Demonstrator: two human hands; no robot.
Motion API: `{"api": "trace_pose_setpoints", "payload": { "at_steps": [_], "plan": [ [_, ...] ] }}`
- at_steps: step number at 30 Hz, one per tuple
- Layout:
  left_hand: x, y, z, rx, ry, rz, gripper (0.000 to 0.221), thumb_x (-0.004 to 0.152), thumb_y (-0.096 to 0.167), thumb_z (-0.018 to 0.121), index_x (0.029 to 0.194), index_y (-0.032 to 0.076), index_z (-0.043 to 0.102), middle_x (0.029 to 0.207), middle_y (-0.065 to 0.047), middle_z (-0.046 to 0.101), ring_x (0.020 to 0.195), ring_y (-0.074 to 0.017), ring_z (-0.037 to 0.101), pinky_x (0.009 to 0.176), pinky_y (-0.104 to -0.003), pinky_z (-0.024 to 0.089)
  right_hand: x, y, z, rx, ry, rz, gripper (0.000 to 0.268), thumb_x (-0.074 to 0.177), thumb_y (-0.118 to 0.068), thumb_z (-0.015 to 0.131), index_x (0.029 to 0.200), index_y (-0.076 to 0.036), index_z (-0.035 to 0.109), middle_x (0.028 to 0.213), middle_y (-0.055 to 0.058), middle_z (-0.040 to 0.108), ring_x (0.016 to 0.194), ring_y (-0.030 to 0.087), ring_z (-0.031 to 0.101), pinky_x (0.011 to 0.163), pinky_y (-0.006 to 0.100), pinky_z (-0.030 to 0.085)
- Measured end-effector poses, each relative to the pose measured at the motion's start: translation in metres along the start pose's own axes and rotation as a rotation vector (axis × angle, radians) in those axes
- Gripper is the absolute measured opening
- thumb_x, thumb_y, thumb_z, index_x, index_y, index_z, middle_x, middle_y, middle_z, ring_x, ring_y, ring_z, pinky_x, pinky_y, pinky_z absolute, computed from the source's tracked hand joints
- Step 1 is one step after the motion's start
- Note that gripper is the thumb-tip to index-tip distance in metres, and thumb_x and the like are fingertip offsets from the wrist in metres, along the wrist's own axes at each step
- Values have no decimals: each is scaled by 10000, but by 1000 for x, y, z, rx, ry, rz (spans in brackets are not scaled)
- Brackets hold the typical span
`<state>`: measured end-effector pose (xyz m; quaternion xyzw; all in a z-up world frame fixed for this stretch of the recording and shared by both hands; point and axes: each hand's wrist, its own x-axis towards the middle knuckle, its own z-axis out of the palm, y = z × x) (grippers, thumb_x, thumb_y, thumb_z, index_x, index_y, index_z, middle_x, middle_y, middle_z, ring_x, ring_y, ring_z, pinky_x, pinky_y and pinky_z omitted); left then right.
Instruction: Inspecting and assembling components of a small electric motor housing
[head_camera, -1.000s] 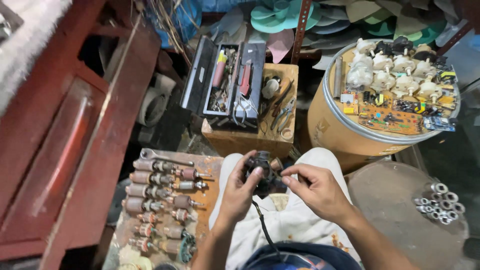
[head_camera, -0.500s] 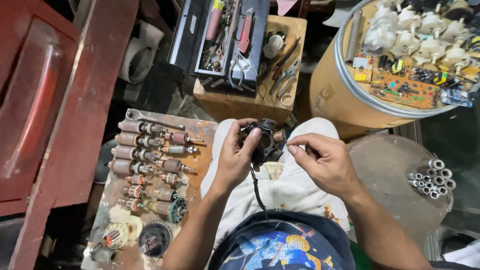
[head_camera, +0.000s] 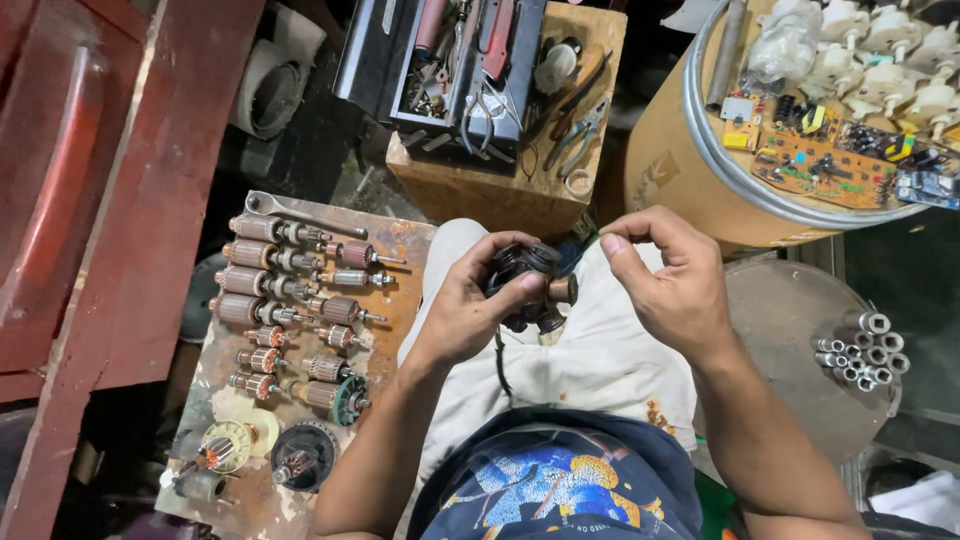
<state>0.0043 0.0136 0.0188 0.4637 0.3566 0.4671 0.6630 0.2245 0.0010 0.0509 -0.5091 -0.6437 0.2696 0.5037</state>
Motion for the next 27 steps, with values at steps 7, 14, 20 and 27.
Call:
{"api": "trace_pose_setpoints", "payload": {
  "at_steps": [7,14,20,27],
  "plan": [
    [3,-14,-7,139,188,-4,389,887,190,790,1198,10,644,829,-193,683,661,-223,683,466,-301,610,-12,-15,2,130,-51,-91,71,945,-61,715,894,-21,746,694,77,562,623,143,527,589,296,482],
    [3,-10,-16,-170,283,-32,309,979,198,672,1178,4,539,738,-127,591,578,-252,703,475,-394,657,-25,27,-14,86,-122,139,40,885,-29,696,886,-15,733,636,38,529,623,109,468,569,274,429],
    [-4,-10,-11,-189,233,-3,311,979,174,672,1194,3,528,750,-151,604,587,-276,714,486,-419,661,-2,5,-2,-1,-325,50,504,861,-48,646,1355,34,591,1402,272,561,1441,426,381,1161,591,284],
    [-3,-8,-3,-168,144,-19,327,963,148,691,1195,-16,529,765,-208,633,570,-296,715,468,-429,655,1,26,17,633,-442,205,376,970,-85,611,1299,94,575,944,154,692,885,181,694,855,384,609]
  ]
}}
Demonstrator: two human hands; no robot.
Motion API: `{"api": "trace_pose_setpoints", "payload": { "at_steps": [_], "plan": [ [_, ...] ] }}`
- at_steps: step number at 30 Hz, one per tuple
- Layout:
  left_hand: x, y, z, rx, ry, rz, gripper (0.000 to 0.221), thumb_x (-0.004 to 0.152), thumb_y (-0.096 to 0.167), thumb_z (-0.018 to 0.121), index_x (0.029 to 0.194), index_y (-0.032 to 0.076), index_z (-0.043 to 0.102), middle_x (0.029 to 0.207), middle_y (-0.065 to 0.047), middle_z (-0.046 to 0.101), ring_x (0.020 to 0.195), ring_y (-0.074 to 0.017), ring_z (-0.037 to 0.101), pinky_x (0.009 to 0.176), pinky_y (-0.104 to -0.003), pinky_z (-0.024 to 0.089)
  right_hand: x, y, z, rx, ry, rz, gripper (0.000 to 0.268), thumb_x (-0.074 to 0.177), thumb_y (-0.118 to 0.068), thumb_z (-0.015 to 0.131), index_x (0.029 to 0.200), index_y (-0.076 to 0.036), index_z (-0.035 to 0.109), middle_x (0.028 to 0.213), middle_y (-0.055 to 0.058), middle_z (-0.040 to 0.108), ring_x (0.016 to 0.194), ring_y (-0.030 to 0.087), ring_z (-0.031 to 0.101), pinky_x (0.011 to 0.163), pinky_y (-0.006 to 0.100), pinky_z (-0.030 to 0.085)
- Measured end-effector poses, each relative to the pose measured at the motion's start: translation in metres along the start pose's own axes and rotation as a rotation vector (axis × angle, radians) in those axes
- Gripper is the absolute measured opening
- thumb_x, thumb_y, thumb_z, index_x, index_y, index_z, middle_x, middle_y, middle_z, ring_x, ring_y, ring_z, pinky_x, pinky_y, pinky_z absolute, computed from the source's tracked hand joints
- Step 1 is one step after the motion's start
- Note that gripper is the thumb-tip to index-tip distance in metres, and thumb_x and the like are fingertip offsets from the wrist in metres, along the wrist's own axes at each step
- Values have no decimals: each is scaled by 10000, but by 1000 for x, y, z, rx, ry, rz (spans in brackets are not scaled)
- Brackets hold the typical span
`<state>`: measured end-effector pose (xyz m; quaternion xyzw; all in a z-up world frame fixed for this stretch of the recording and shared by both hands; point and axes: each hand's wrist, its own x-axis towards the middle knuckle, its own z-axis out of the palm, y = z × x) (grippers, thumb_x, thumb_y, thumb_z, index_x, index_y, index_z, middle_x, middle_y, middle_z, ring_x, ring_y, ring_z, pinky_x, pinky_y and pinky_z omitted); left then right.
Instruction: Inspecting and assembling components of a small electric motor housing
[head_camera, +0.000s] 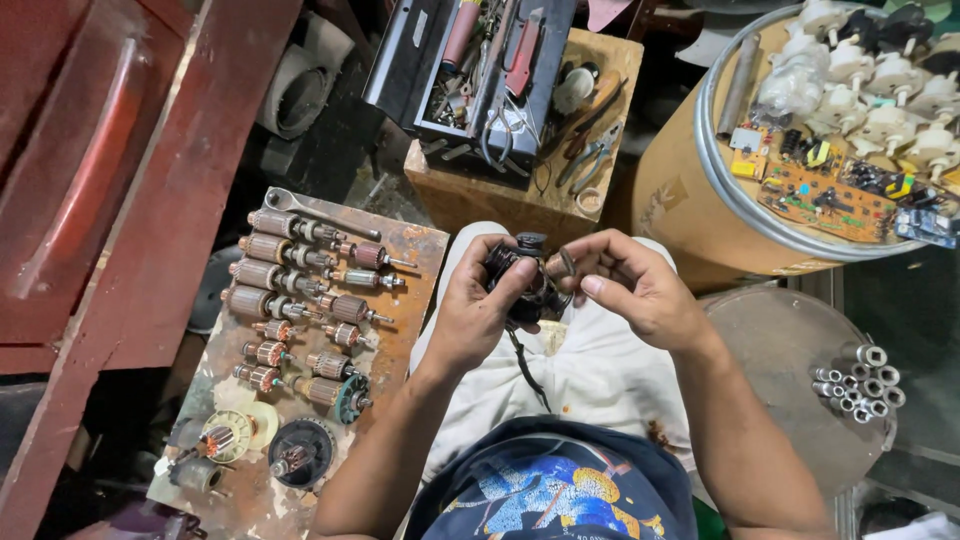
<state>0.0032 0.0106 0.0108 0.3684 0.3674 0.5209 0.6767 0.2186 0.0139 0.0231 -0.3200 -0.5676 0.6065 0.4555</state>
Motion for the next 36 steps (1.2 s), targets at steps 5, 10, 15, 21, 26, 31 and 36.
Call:
{"api": "trace_pose_setpoints", "payload": {
  "at_steps": [5,10,15,21,26,31,36],
  "plan": [
    [16,-13,-8,43,21,26,318,964,158,698,1183,-14,545,806,-197,643,608,-261,706,483,-395,655,-3,2,-16,-134,107,64,226,928,-42,688,1117,82,698,659,64,566,668,104,548,699,323,570],
    [33,-18,-8,12,25,3,333,970,176,700,1189,-22,545,813,-214,649,598,-281,717,483,-405,648,7,-5,-23,-237,168,88,170,907,-57,735,1055,27,750,572,26,514,606,77,464,584,236,451],
    [41,-11,-1,15,35,-34,361,965,183,700,1198,-42,542,831,-232,637,606,-325,719,474,-444,647,14,-4,-27,-235,189,108,151,904,-66,744,1027,20,752,535,38,523,587,78,441,558,237,422],
    [44,-8,6,-14,62,-64,345,962,171,705,1188,-35,544,852,-219,627,609,-338,717,444,-432,641,21,-3,-28,-235,212,145,130,902,-63,742,1008,8,766,530,20,486,575,77,445,562,229,412],
    [56,-23,-5,-8,72,-71,347,959,169,712,1186,-37,550,853,-211,625,602,-334,715,437,-426,637,27,-2,-28,-265,226,173,120,895,-64,753,996,-6,782,542,-16,435,566,59,419,549,221,396],
    [64,-18,-5,70,62,-32,327,949,162,725,1166,-42,593,845,-184,625,624,-262,695,408,-358,624,39,-16,-22,-310,236,187,108,903,-68,745,988,-32,800,545,-51,367,549,45,387,526,210,376],
    [49,9,10,121,6,-60,357,889,165,786,1159,-14,637,794,-236,648,532,-263,675,337,-315,574,48,-14,-24,-432,342,-17,94,952,-77,718,1015,-36,774,542,-30,389,541,43,387,530,208,368]
  ]
}}
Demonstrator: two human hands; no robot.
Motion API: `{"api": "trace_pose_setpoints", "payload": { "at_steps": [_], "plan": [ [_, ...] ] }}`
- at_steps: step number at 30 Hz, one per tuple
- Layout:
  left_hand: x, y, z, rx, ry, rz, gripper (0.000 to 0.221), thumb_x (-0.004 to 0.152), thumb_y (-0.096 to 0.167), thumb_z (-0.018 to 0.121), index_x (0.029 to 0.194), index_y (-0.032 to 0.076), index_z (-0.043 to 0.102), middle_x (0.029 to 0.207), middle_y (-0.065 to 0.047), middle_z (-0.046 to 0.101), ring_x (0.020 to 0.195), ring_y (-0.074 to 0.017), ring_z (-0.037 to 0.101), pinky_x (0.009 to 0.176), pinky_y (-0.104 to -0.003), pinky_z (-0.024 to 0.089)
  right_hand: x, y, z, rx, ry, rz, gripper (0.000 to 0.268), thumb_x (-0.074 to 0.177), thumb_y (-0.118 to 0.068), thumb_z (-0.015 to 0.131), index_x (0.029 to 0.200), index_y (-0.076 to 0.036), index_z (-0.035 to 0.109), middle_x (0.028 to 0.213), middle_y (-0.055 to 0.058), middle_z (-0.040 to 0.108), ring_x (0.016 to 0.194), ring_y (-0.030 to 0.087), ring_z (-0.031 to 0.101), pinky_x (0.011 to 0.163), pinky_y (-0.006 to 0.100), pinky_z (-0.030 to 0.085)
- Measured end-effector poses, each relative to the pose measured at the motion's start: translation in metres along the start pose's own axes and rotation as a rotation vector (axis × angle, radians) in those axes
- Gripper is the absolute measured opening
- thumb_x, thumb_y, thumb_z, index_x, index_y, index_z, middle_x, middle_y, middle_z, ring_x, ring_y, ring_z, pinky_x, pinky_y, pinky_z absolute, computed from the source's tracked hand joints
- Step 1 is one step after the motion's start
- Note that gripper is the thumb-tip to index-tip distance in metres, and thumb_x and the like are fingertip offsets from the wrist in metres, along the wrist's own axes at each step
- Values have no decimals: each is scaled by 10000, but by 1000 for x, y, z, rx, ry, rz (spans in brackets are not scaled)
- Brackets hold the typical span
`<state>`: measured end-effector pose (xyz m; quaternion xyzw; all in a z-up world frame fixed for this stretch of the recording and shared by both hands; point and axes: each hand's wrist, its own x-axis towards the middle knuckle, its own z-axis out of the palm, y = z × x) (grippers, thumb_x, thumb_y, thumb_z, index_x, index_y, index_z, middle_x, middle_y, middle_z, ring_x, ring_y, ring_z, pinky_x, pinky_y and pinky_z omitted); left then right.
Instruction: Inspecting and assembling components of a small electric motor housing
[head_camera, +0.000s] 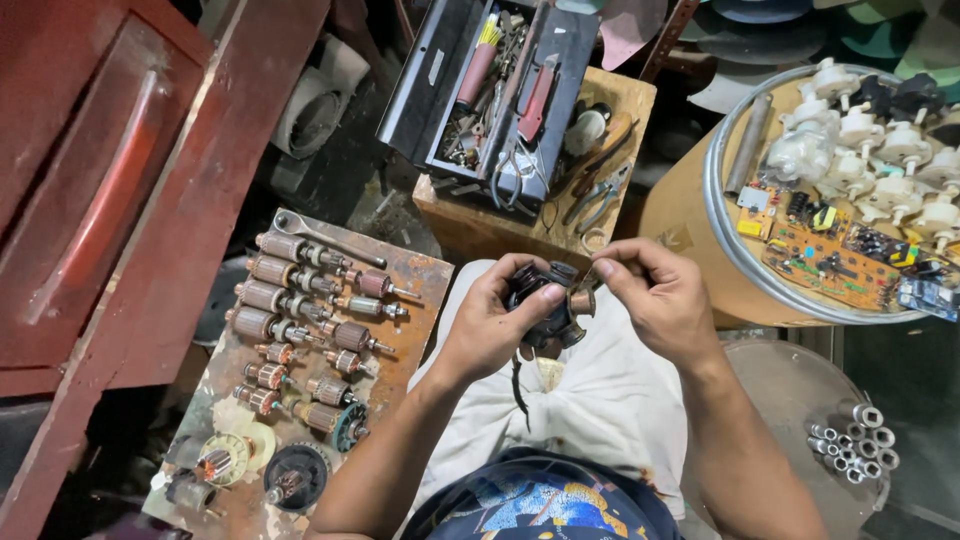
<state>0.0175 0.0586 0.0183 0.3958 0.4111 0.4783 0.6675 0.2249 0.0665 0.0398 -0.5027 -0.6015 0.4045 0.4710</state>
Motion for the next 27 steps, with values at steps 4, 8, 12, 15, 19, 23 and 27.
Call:
{"api": "trace_pose_setpoints", "payload": {
  "at_steps": [4,8,12,15,19,23,27],
  "plan": [
    [-13,8,1,175,80,27,337,871,206,793,1112,9,663,780,-258,677,522,-275,679,329,-299,556,-15,-26,6,-61,39,-107,73,947,-69,729,987,-33,778,512,-5,416,513,59,384,506,216,377],
    [-12,-13,-15,25,193,26,351,906,212,757,1120,-22,607,738,-228,619,493,-310,668,337,-344,581,-44,-26,5,-29,-54,-174,59,903,-70,731,902,-16,756,508,6,387,499,89,383,474,242,391],
    [-21,-21,-26,-219,138,15,334,943,236,727,1101,-26,591,696,-114,541,466,-280,664,337,-343,582,-61,-10,-4,-94,-200,-51,68,916,-71,688,908,-26,738,560,25,494,599,107,500,555,295,467],
    [-25,-31,-36,-217,59,46,313,940,209,730,1101,-27,602,680,-112,543,453,-265,656,327,-347,567,-60,7,-2,-210,-83,95,76,931,-80,686,946,-21,732,657,103,646,706,169,581,706,364,500],
    [-28,-44,-35,-214,-33,56,316,946,184,723,1155,-17,596,669,-134,587,467,-249,668,326,-321,564,-54,8,3,-284,43,111,91,974,-119,681,1018,-54,727,853,145,719,859,204,647,846,417,507],
    [-37,-39,-22,-166,-100,64,322,950,155,714,1196,-11,590,675,-154,617,472,-239,670,340,-319,575,-59,-17,10,41,-148,-121,404,896,-16,564,1292,28,631,1369,215,636,1380,305,502,1168,479,362],
    [-43,-39,-16,-128,-112,67,332,951,151,715,1211,-10,586,691,-172,632,486,-248,680,353,-323,587,-65,15,2,436,-389,-29,395,953,-29,565,1328,95,567,970,164,670,859,199,675,791,393,617]
  ]
}}
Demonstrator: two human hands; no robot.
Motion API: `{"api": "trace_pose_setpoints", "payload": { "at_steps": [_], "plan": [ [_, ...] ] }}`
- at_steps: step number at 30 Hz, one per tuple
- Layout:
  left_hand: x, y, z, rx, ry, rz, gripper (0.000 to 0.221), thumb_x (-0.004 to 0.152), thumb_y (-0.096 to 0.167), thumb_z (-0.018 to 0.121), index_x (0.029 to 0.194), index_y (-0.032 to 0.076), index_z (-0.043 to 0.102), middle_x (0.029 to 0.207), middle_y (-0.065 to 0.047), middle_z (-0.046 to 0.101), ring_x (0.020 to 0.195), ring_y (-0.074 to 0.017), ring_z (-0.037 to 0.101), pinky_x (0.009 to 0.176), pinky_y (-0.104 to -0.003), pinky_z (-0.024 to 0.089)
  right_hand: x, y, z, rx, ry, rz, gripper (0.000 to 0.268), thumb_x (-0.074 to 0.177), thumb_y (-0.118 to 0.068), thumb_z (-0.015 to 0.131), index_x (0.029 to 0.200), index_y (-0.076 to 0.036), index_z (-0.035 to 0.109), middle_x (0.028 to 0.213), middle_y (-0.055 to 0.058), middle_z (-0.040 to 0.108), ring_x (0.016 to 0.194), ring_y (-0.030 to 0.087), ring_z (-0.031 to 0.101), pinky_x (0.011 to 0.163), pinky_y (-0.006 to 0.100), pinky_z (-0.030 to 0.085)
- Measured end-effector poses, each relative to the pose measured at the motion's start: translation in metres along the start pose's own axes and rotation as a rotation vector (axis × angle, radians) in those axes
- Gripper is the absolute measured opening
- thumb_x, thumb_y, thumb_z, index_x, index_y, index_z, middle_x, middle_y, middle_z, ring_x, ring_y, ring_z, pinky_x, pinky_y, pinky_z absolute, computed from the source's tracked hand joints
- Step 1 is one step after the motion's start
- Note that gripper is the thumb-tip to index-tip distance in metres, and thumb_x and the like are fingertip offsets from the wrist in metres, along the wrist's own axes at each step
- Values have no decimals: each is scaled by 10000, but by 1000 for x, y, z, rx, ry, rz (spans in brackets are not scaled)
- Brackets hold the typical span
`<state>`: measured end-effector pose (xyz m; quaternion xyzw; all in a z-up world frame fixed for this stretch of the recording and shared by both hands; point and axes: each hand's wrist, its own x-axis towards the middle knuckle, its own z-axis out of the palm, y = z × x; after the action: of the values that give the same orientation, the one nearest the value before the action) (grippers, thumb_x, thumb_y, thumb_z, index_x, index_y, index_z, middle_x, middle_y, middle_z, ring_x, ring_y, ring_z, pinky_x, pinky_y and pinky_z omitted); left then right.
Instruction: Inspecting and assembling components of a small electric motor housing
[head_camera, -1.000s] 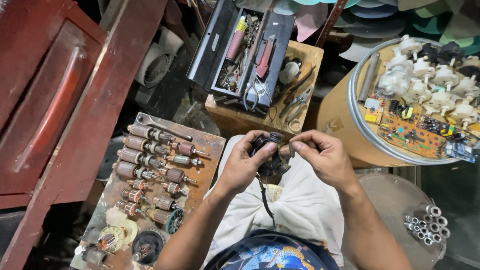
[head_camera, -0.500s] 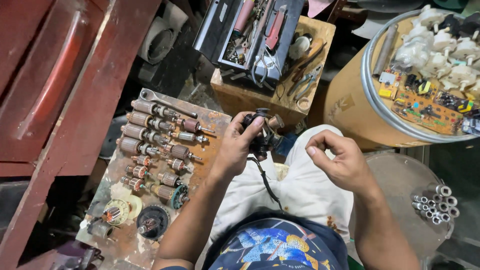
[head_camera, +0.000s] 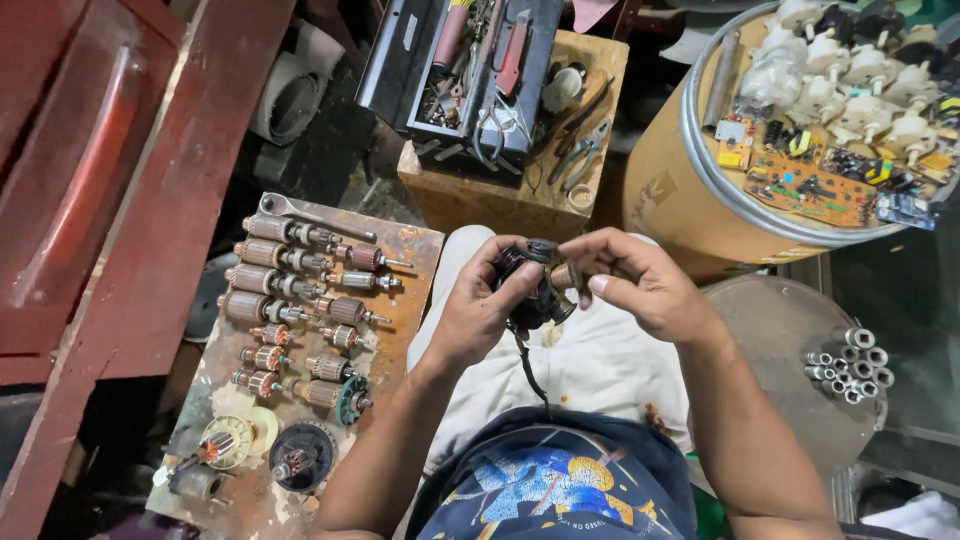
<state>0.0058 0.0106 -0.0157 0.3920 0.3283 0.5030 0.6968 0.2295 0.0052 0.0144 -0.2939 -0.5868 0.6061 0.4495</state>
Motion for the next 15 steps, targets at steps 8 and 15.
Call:
{"api": "trace_pose_setpoints", "payload": {
  "at_steps": [8,15],
  "plan": [
    [0,3,5,31,-17,-21,341,942,143,721,1213,-13,586,722,-193,640,476,-229,665,338,-278,563,3,-25,2,-429,154,79,120,925,-75,698,987,-5,773,624,-7,470,625,86,442,578,266,443],
    [-3,3,8,164,121,59,363,932,175,736,1208,-12,590,762,-229,636,517,-242,664,357,-283,567,3,-43,18,-664,282,-95,91,953,-132,716,966,-62,772,643,41,538,556,108,469,529,251,422]
  ]
}}
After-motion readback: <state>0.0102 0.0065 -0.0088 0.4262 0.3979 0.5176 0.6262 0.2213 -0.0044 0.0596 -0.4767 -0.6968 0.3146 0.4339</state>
